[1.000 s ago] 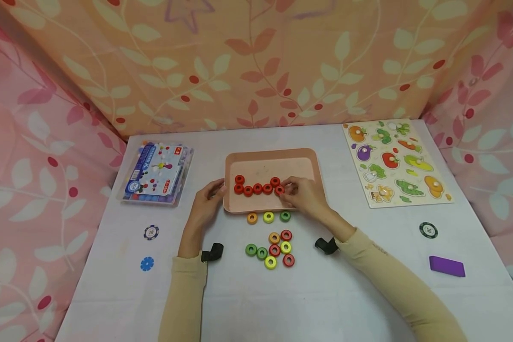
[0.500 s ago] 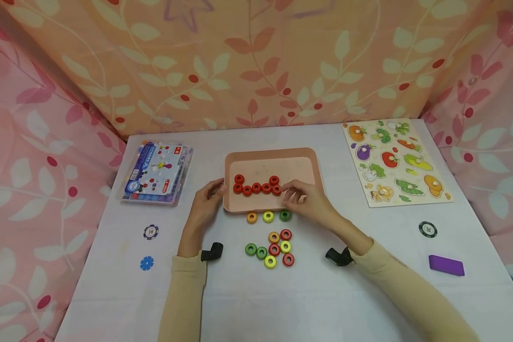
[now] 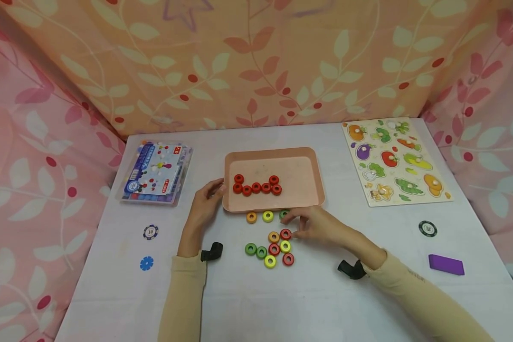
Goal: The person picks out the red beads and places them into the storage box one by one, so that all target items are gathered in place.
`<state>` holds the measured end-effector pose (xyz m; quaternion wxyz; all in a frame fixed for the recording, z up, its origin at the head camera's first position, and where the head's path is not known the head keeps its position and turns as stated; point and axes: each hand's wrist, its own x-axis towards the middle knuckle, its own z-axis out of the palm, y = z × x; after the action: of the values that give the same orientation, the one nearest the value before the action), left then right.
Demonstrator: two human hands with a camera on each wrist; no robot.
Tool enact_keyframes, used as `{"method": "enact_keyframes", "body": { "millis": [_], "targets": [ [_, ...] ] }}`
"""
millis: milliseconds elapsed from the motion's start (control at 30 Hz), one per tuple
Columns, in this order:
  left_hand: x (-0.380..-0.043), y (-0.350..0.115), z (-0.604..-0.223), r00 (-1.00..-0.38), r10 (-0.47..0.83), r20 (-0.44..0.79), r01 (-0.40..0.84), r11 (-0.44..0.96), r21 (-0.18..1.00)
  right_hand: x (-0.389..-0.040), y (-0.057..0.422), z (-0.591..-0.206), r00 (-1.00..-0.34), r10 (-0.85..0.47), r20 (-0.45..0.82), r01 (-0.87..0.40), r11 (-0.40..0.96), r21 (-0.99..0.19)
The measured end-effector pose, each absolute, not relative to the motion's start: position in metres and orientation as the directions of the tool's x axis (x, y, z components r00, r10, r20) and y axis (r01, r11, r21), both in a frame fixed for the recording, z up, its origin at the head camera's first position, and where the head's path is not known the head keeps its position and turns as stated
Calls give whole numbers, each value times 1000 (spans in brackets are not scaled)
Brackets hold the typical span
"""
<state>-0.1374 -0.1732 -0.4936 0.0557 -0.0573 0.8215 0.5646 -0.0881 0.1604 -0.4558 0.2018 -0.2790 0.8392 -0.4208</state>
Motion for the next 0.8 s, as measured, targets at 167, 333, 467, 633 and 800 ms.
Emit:
{"method": "enact_keyframes", "body": {
  "millis": [167, 333, 467, 633, 800],
  "targets": [
    [-138, -173, -493, -987, -29, -156, -156, 352, 923, -82, 155, -465, -754, -646, -118, -351, 549, -758],
    [-138, -173, -492, -986, -28, -161, -161, 345, 925, -82, 152, -466, -764, -640, -85, -406, 578, -708],
    [-138, -172, -492, -986, -29, -164, -164, 347, 923, -87, 153, -458, -774, -632, -42, -416, 558, -718],
    [-137, -172, -491, -987, -31, -159, -160, 354, 921, -102, 156, -449, -803, -594, 45, -397, 478, -784],
    [-137, -173, -491, -987, -29, -160, -160, 357, 920, -122, 159, -452, -861, -490, 133, -380, 447, -810]
  ]
}}
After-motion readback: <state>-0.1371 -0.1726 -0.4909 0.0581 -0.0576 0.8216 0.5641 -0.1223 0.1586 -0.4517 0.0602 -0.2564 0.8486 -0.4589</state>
